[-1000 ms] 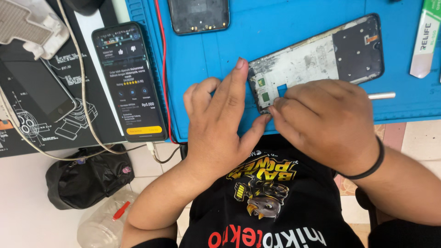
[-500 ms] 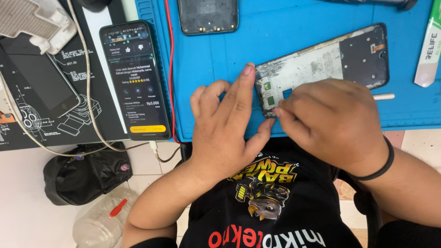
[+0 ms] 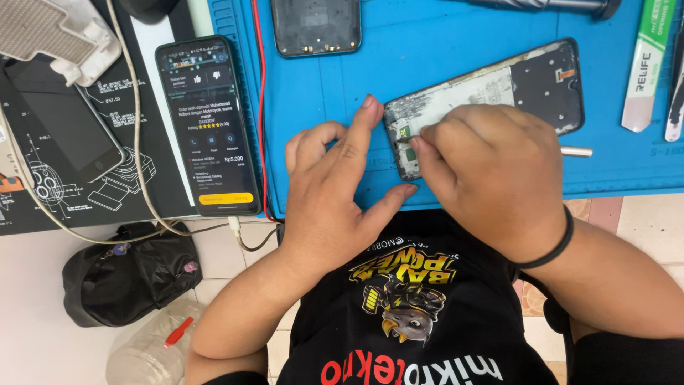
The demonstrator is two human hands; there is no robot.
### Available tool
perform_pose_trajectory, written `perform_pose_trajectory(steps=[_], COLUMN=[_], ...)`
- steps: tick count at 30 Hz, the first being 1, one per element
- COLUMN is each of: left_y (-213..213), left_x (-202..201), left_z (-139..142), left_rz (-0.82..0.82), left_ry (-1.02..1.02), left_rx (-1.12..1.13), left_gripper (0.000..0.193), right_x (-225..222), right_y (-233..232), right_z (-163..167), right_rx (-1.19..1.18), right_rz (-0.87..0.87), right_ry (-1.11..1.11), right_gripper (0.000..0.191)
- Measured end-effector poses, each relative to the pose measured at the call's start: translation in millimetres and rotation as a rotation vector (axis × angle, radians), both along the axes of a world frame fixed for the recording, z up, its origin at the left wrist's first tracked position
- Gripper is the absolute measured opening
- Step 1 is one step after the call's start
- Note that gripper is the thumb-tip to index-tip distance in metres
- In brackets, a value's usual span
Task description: The person works on a disassembled smartphone frame on a blue repair mat, prying at the edge of the frame and peeling old adhesive and residue from its inner surface by hand. They reposition the frame repeatedly and continue scraping the adhesive off the edges and back of the frame.
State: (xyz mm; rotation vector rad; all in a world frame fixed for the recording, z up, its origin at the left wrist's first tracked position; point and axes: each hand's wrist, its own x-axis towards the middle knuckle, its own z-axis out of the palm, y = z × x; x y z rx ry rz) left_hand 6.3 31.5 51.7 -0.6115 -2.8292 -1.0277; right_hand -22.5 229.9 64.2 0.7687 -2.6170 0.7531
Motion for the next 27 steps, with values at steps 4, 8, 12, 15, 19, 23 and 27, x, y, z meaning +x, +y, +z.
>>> perform_pose_trajectory(steps=[4,8,12,15,19,23,27], left_y=[-1.4,-5.8,-7.9,-8.8,-9.5,-8.5,-7.9], left_x=[1.4,2.9,5.3,6.6,6.0,5.5,5.4], left_z=[-1.9,-3.4,-4.6,-4.7,-4.4,-4.4,-4.6], left_rz=[0.007,0.019,0.022,0.03,0.022,0.029,0.035], left_ry=[0.036,0.008,0.013,-0.007,0.01,0.002,0.013], left_rx=[0.048,0.022,0.033,0.033,0.04,0.03,0.032], left_gripper=[0.091,0.092,0.091,0.09,0.082,0.075,0.073], right_x=[0.3,-2.3,-2.7,-0.5,2.3,1.9,2.4], right_y=[-2.9,-1.6,-1.0,-1.4,-1.1,-0.9,-0.4], right_z=[-0.4,2.6,5.6,6.0,6.3,6.3,5.3], right_rx=[0.048,0.074,0.09,0.064,0.041,0.072,0.102], right_rz=[0.011,0.067,0.097,0.077,0.084,0.091,0.094], right_ry=[0.008,-0.03,-0.055,-0.061,-0.059,-0.051,-0.038], right_gripper=[0.022,0.021,0.02,0.02,0.018,0.018,0.018])
